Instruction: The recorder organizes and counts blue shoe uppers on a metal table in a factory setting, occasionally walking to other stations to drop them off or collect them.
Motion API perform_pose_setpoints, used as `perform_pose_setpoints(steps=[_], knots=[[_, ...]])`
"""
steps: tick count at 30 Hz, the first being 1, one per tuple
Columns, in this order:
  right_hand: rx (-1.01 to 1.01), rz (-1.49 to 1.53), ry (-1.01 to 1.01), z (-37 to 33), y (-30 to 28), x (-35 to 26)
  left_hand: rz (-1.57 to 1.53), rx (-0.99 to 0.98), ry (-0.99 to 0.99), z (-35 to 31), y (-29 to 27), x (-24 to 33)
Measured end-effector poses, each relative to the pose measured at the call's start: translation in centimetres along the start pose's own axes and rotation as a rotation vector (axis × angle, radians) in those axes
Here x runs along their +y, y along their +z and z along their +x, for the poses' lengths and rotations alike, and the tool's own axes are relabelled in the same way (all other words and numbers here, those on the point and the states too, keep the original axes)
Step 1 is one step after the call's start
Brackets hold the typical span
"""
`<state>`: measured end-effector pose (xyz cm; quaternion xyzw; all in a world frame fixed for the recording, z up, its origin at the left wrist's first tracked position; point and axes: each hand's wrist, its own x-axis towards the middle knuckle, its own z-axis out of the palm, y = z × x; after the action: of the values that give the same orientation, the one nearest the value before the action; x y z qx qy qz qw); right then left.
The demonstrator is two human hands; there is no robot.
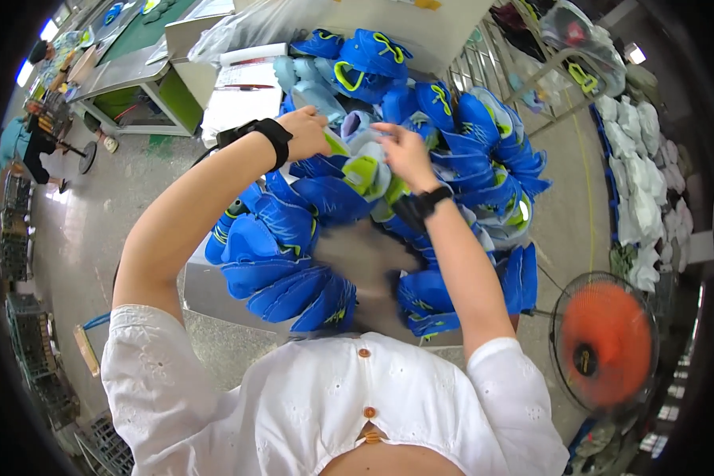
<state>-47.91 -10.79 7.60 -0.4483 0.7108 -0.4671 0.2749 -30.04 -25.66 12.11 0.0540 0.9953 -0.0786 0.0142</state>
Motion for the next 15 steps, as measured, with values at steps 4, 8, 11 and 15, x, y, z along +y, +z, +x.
perform_pose_setpoints(steps=[4, 8, 11, 15], knots=[[-0.107, 0.364, -0.001, -3.7, 0.0, -4.7, 0.06, -0.378, -0.098, 0.1, 3.0, -1.7], [0.077, 0.328, -0.048, -13.7, -7.7, -7.4, 0.009, -0.703, -0.18, 0.8, 5.8, -3.9], [0.317, 0.285, 0.079, -24.2, -12.8, -5.8, -0.082, -0.81, -0.132, 2.0, 6.1, -4.4], [0.711, 0.043, 0.539, -39.4, -13.7, 0.5, -0.041, -0.95, -0.086, 6.5, 5.2, -3.8]])
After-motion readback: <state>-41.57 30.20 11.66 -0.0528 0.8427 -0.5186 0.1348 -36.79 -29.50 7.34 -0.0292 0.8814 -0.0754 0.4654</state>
